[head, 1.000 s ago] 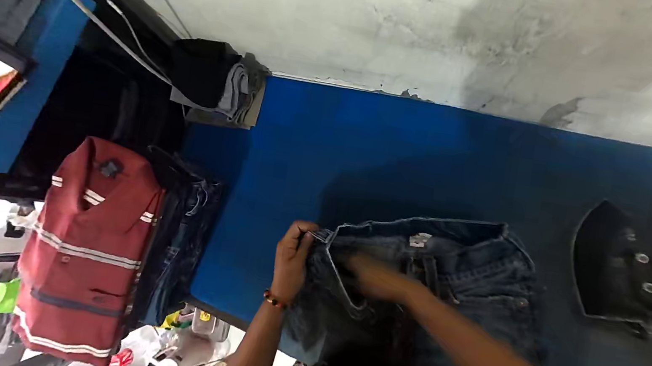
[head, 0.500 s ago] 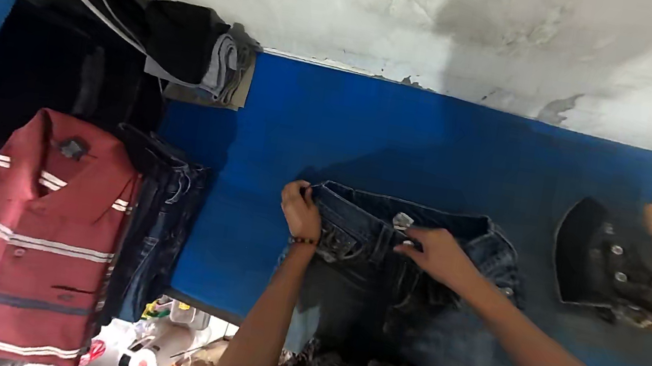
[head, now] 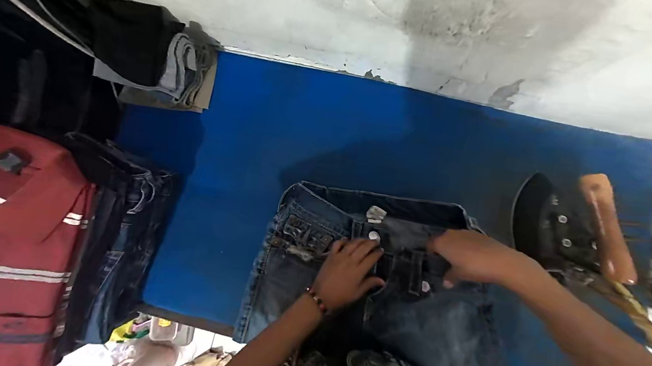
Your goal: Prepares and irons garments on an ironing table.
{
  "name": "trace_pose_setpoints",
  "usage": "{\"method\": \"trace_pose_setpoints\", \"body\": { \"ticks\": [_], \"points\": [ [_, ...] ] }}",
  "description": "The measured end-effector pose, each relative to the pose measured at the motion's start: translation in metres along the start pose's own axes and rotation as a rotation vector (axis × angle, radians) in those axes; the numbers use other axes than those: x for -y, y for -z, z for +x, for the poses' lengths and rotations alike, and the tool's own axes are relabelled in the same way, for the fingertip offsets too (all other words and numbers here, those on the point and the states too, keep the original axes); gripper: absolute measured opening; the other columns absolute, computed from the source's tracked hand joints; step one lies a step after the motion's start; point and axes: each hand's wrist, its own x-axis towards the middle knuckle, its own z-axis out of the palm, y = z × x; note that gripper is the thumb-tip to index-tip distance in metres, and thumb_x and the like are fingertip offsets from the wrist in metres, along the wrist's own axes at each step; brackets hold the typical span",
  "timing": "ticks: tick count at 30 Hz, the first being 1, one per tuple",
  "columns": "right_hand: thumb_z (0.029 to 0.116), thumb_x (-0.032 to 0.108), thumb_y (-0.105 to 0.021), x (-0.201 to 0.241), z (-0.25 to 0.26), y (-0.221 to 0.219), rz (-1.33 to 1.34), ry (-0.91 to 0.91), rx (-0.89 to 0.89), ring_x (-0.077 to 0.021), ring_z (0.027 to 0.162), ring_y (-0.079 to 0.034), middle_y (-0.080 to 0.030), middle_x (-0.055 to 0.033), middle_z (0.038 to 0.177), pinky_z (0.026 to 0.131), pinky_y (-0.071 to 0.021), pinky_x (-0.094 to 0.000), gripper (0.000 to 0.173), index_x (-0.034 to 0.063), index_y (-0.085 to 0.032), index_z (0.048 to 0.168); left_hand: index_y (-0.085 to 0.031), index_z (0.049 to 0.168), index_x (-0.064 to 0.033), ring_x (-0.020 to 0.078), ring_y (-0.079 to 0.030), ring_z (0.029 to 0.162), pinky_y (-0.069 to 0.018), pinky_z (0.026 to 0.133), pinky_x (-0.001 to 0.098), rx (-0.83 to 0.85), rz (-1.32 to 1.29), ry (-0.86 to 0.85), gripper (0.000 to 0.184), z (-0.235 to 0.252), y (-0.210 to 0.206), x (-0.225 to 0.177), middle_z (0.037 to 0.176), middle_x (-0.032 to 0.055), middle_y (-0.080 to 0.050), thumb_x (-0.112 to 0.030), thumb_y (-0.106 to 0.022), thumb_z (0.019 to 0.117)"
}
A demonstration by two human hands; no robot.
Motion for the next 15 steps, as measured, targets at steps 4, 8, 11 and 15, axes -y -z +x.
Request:
{"method": "trace_pose_setpoints", "body": {
  "ticks": [4, 8, 11, 15],
  "points": [
    [0.0833, 0.001, -0.075, -0.035, -0.036, -0.002, 0.153, 0.599, -0.422, -0.0222, 0.087, -0.069, -0.074, -0.007, 0.085, 0.09, -0.0499, -0.0457, 0.008, 0.0035, -0.079, 0.09, -0.068, 0.133, -0.0088, 0.0388, -0.054, 0.135, -0.0334, 0.11, 0.0669, -0.044, -0.087, 0.013, 0.05, 0.014, -0.014, 0.012, 0.142, 0.013, -0.062, -0.043, -0.045, 0.1045],
    [0.0831, 0.001, -0.071, -0.043, 0.0, -0.022, 0.096, 0.589, -0.905, -0.0236, 0.082, -0.068, -0.073, -0.0037, 0.082, 0.081, -0.0502, -0.0503, 0.01, 0.008, -0.079, 0.085, -0.072, 0.125, -0.0071, 0.042, -0.046, 0.14, -0.0122, 0.112, 0.0759, -0.222, -0.43, 0.005, 0.112, 0.023, -0.004, -0.013, 0.135, 0.0114, -0.067, -0.092, -0.013, 0.082],
    [0.0836, -0.002, -0.076, -0.046, 0.077, -0.052, -0.009, 0.324, -1.13, -0.0376, 0.088, -0.07, -0.073, -0.0152, 0.088, 0.081, -0.0501, -0.0612, 0.009, 0.0031, -0.076, 0.09, -0.074, 0.115, -0.0014, 0.0422, -0.051, 0.137, -0.0189, 0.115, 0.0729, -0.224, -0.231, 0.129, 0.054, 0.037, -0.006, -0.016, 0.133, 0.0148, -0.067, -0.049, -0.065, 0.0927],
    [0.0941, 0.024, -0.074, -0.055, 0.069, -0.058, -0.031, -0.013, -1.297, -0.0474, 0.113, -0.065, -0.068, -0.0263, 0.12, 0.095, -0.0444, -0.0705, 0.035, -0.0022, -0.071, 0.117, -0.074, 0.107, 0.0014, 0.0407, -0.06, 0.128, -0.0299, 0.11, 0.0732, -0.265, 0.083, 0.216, 0.026, 0.046, -0.027, 0.004, 0.129, 0.0166, -0.069, -0.02, -0.067, 0.0938]
  ]
}}
